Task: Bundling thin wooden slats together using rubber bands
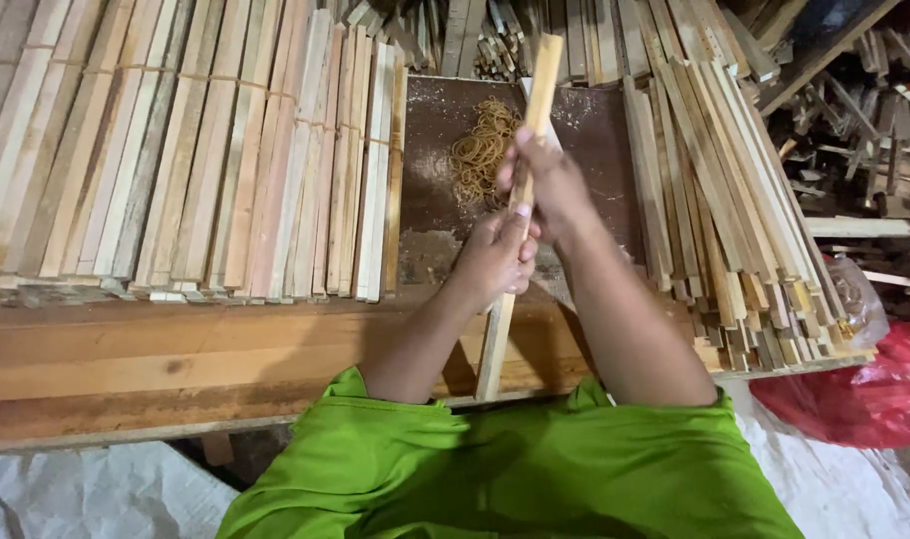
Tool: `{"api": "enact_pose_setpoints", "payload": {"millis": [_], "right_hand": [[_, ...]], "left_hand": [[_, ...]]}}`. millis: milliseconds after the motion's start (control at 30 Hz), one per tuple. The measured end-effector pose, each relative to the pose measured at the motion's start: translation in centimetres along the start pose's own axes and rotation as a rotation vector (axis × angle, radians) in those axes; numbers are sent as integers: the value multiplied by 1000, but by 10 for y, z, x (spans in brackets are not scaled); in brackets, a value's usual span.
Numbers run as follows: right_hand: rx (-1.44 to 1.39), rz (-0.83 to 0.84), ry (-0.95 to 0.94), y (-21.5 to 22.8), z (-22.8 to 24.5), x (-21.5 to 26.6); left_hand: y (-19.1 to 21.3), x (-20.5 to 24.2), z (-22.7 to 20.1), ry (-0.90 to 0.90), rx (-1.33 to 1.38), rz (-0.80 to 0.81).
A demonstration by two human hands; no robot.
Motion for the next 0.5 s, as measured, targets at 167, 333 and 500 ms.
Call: {"api": "enact_pose_setpoints", "payload": {"millis": [167, 333, 500], "right_hand": [[-233, 44, 15, 0, -1, 9], [-288, -23, 86, 41, 40, -26], [-515, -282, 288, 82, 61, -56]], "left_hand": [[0, 3, -10, -3, 21, 32], [-11, 19, -21, -19, -74, 134], [-21, 26, -18, 15, -143, 265]]}}
Point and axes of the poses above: each hand's wrist, its own x-axis away from the middle knuckle, its own y-axis out of the back of the hand, z = x × y, the point moved 2 cm from there along -x, towards the middle knuckle, and after that the axes turned 4 degrees about -x, right-handed, at the moved point
